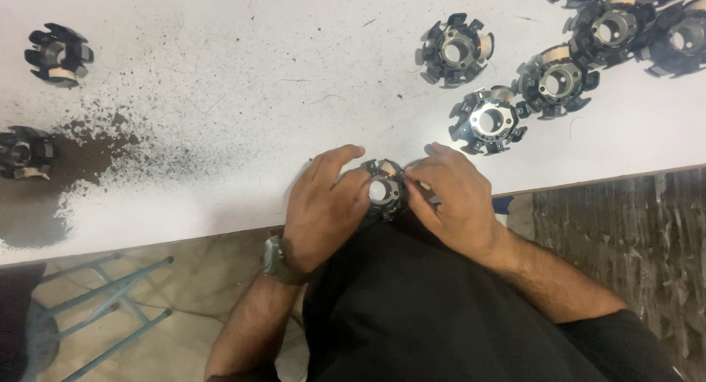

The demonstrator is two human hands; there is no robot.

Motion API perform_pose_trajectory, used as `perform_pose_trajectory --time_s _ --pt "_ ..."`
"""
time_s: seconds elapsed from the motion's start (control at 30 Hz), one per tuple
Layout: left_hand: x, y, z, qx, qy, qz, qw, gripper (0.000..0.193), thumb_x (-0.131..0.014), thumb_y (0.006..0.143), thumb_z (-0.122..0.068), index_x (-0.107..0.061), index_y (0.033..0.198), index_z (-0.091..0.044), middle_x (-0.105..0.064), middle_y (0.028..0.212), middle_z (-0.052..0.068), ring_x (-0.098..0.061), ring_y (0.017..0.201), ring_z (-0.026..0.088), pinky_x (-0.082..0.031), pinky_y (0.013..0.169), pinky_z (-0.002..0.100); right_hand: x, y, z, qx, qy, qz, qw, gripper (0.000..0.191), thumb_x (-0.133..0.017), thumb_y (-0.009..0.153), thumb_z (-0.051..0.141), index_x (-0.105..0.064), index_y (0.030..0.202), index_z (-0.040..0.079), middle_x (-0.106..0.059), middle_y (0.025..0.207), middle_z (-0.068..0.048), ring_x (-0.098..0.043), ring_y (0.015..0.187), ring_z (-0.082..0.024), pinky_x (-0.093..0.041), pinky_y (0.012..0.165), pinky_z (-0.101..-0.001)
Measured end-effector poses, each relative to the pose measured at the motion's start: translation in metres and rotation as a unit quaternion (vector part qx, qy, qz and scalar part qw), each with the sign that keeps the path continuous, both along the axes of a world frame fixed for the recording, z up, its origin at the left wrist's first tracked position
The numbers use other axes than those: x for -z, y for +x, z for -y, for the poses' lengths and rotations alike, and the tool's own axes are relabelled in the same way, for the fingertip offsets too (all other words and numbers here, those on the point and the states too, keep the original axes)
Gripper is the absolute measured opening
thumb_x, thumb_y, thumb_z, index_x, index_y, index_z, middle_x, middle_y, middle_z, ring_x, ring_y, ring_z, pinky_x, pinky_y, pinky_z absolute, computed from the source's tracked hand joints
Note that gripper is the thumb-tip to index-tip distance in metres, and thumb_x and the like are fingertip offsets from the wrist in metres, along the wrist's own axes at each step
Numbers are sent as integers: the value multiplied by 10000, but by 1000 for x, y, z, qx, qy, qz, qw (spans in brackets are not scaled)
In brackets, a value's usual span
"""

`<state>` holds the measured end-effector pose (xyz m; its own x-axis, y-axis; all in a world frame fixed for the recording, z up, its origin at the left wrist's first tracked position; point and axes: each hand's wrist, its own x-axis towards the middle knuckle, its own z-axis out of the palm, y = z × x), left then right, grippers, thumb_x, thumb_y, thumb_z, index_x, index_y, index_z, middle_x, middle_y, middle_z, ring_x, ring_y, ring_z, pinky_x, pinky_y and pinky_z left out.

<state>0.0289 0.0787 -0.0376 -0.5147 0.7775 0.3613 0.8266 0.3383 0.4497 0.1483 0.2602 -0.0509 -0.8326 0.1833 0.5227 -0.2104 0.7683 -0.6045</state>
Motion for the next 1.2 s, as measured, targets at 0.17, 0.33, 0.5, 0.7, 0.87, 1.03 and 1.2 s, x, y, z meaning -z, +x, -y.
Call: perform_pose_trajectory --time_s 0.17,0.33,0.5,0.7,0.87,1.03,1.2 --pt "0 4 1 22 -20 -3 1000 92 -677 881 -50 -657 971 -48 -657 1238 107 -676 1117 286 -562 931 418 0 -4 0 -11 9 7 1000 260 -788 861 -6 -637 1070 27 -722 1023 -125 -723 965 -291 -571 1047 -497" --pt "-4 1 1 21 27 77 996 120 -704 908 -58 -657 1018 -46 -657 1239 91 -670 1106 273 -563 925 406 -2 -4 1 -9 10 5 1000 274 -787 839 -19 -636 1063 30 -723 1028 -123 -720 993 -315 -572 1042 -493" --pt "-8 -2 1 44 23 14 999 113 -711 875 -57 -635 960 -65 -641 1215 106 -661 1176 306 -546 955 427 -1 -3 2 -4 7 7 1000 275 -788 836 -20 -633 1057 30 -721 1020 -123 -712 998 -336 -572 1034 -481" --pt "-6 6 0 58 4 -1 998 163 -696 886 -29 -665 1044 -55 -649 1200 103 -668 1116 299 -562 921 416 2 -4 1 -7 3 3 1000 264 -786 845 -25 -639 1058 27 -713 1010 -122 -711 979 -320 -570 1047 -492" --pt "-1 14 -6 -26 62 100 993 146 -700 938 -57 -667 1080 -54 -683 1146 87 -692 1009 290 -582 856 392 7 1 2 -8 0 -35 999 261 -777 823 -28 -646 1039 40 -692 1000 -117 -698 1012 -312 -518 1097 -549" --pt "3 15 -2 -38 59 144 987 140 -694 948 -68 -664 1084 -52 -697 1138 96 -709 977 297 -586 822 391 16 7 4 -43 13 -42 998 272 -803 789 -6 -666 1017 48 -662 987 -114 -679 1062 -314 -445 1130 -568" --pt "4 18 0 -41 73 135 987 139 -709 939 -58 -659 1069 -54 -697 1147 100 -708 978 299 -587 816 394 19 5 5 -54 39 -32 997 291 -822 775 8 -676 1024 46 -671 1014 -110 -671 1090 -310 -425 1141 -577"
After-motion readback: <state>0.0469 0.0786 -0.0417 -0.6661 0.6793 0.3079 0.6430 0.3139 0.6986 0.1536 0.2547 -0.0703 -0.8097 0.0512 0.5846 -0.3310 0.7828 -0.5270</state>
